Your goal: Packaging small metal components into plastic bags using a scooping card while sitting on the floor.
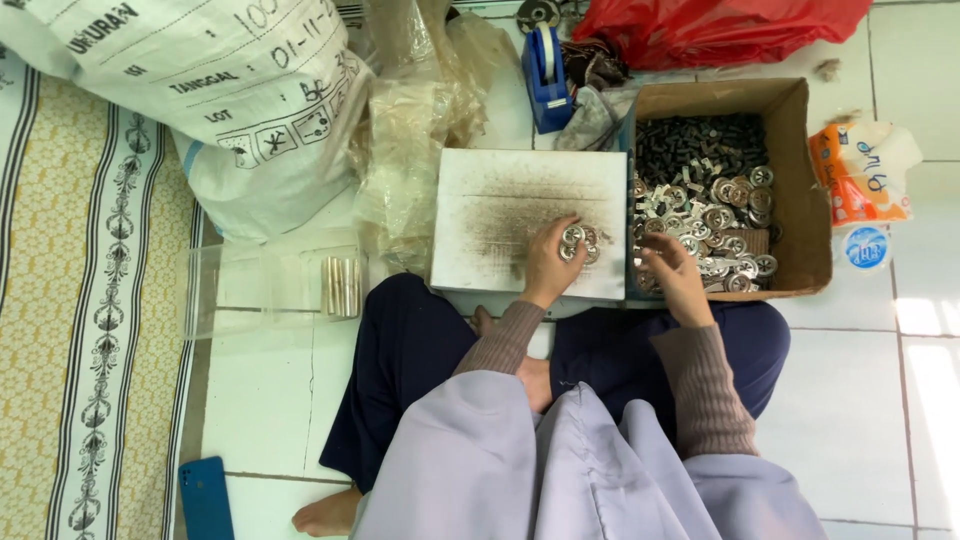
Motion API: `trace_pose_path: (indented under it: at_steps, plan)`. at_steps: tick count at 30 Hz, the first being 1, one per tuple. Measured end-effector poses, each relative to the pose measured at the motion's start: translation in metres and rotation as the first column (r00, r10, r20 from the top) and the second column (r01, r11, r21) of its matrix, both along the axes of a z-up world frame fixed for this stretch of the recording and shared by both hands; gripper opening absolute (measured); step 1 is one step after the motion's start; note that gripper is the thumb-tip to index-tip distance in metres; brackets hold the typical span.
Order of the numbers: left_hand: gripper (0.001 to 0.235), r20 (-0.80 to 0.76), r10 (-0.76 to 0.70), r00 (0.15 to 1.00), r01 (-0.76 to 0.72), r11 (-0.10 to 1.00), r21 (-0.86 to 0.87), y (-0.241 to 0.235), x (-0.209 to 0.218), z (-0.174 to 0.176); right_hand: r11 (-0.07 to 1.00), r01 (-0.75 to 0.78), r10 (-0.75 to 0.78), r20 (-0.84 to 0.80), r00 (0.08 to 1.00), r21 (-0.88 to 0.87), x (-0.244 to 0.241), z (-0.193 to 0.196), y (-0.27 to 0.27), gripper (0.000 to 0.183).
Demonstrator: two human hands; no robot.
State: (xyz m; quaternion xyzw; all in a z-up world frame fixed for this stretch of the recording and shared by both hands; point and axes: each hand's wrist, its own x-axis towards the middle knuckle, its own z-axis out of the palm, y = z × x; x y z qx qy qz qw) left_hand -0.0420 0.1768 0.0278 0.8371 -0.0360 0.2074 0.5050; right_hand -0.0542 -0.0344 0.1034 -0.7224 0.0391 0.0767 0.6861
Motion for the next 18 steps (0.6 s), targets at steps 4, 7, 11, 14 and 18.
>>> trace_pose_path:
  at_steps: [4,7,11,14,18]
  plan:
    - [0.041,0.043,-0.185,0.982,0.188,0.977,-0.102,-0.079,0.028,0.028,0.986,0.142,-0.137,0.061,0.989,-0.083,0.041,-0.043,-0.065,0.034]
    - [0.045,-0.278,-0.421,0.863,0.418,0.906,-0.073,-0.128,0.046,0.03,0.952,0.213,-0.208,0.044,0.977,-0.22,0.064,-0.101,-0.098,0.035]
    - [0.046,-0.297,-0.199,0.934,0.332,0.788,0.518,-0.181,0.056,-0.058,0.764,-0.032,-0.012,-0.064,0.998,-0.645,0.056,-0.1,-0.081,0.07]
    - [0.049,-0.415,-0.01,0.91,0.376,0.442,0.814,-0.193,0.053,-0.079,0.627,-0.202,0.103,-0.177,0.979,-0.752,0.054,-0.113,-0.079,0.075]
    - [0.052,-0.592,0.118,0.797,0.561,0.22,0.798,-0.197,0.057,-0.102,0.472,-0.293,0.17,-0.24,0.956,-0.832,0.06,-0.126,-0.078,0.069]
